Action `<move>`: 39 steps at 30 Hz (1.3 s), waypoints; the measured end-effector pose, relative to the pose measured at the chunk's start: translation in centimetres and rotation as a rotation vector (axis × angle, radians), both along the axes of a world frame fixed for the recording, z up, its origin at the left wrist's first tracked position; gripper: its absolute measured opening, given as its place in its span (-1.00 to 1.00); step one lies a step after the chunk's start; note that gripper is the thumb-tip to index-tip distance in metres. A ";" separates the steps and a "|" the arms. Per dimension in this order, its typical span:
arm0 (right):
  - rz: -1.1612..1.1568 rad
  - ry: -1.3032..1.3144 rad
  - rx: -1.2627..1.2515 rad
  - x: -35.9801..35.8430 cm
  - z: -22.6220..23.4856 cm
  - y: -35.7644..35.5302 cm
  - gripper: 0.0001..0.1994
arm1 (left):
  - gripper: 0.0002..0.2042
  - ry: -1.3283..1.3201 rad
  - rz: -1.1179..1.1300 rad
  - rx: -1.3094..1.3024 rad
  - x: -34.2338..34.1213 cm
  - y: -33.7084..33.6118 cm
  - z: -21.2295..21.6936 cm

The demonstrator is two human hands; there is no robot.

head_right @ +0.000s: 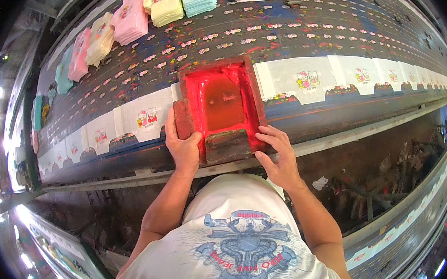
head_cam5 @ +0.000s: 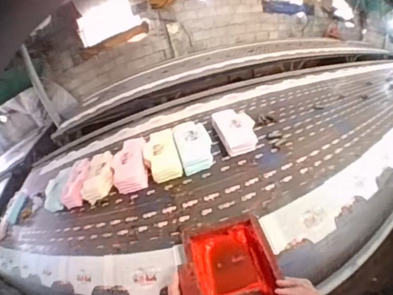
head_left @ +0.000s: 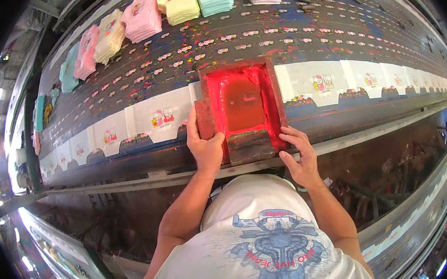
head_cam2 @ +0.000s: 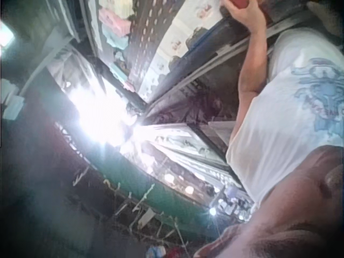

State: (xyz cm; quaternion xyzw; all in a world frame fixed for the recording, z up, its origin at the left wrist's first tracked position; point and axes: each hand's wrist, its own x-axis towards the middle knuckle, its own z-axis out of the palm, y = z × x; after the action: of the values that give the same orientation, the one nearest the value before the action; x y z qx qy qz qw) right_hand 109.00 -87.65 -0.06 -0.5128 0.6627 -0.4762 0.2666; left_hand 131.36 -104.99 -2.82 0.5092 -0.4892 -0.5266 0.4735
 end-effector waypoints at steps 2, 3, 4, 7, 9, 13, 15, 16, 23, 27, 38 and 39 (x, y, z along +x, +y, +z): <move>0.042 -0.016 0.007 -1.4 0.3 0.3 -0.54 | -0.04 -0.033 -0.010 -0.019 -0.4 0.1 -0.3; 0.058 -0.029 0.009 -1.9 0.3 0.4 -0.54 | -0.04 -0.050 -0.015 -0.027 -0.4 0.1 -0.3; 0.072 -0.040 0.010 -2.5 0.4 0.4 -0.55 | -0.04 -0.032 -0.014 -0.010 -0.6 0.1 0.0; 0.111 0.035 -0.025 -3.3 0.8 0.1 -0.56 | -0.03 0.001 -0.012 0.024 -1.0 0.2 0.8; 0.143 0.105 -0.065 -3.3 1.3 -0.5 -0.57 | -0.02 -0.009 -0.009 0.023 -0.9 0.2 0.9; 0.258 0.208 -0.158 -2.5 2.3 -1.6 -0.58 | -0.01 0.044 -0.005 0.076 -1.0 0.3 1.2; 0.349 0.292 -0.175 -1.8 3.0 -2.5 -0.54 | 0.00 0.095 0.000 0.101 -1.0 0.2 1.2; 0.394 0.342 -0.171 -1.4 3.1 -2.9 -0.52 | 0.00 0.098 -0.002 0.098 -1.0 0.2 1.1; 0.532 0.739 -0.067 0.4 3.0 -5.8 -0.50 | 0.00 0.096 -0.003 0.085 -0.8 0.2 0.4; 0.674 0.746 0.085 -0.9 5.5 -7.9 -0.55 | -0.04 0.046 -0.026 0.058 -0.2 0.2 -0.4; 0.450 0.720 -0.047 -4.9 3.5 -20.4 -0.55 | -0.26 0.092 -0.036 -0.014 0.1 0.0 -1.5; 0.428 0.693 -0.052 -4.7 3.3 -20.3 -0.50 | -0.26 0.084 -0.038 -0.013 0.2 0.0 -1.6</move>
State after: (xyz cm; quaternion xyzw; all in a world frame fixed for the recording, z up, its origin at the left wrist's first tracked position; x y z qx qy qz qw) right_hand 104.26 -107.96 3.28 -0.7759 0.5793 -0.2254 0.1077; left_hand 131.55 -104.97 -4.45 0.4739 -0.4819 -0.5532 0.4869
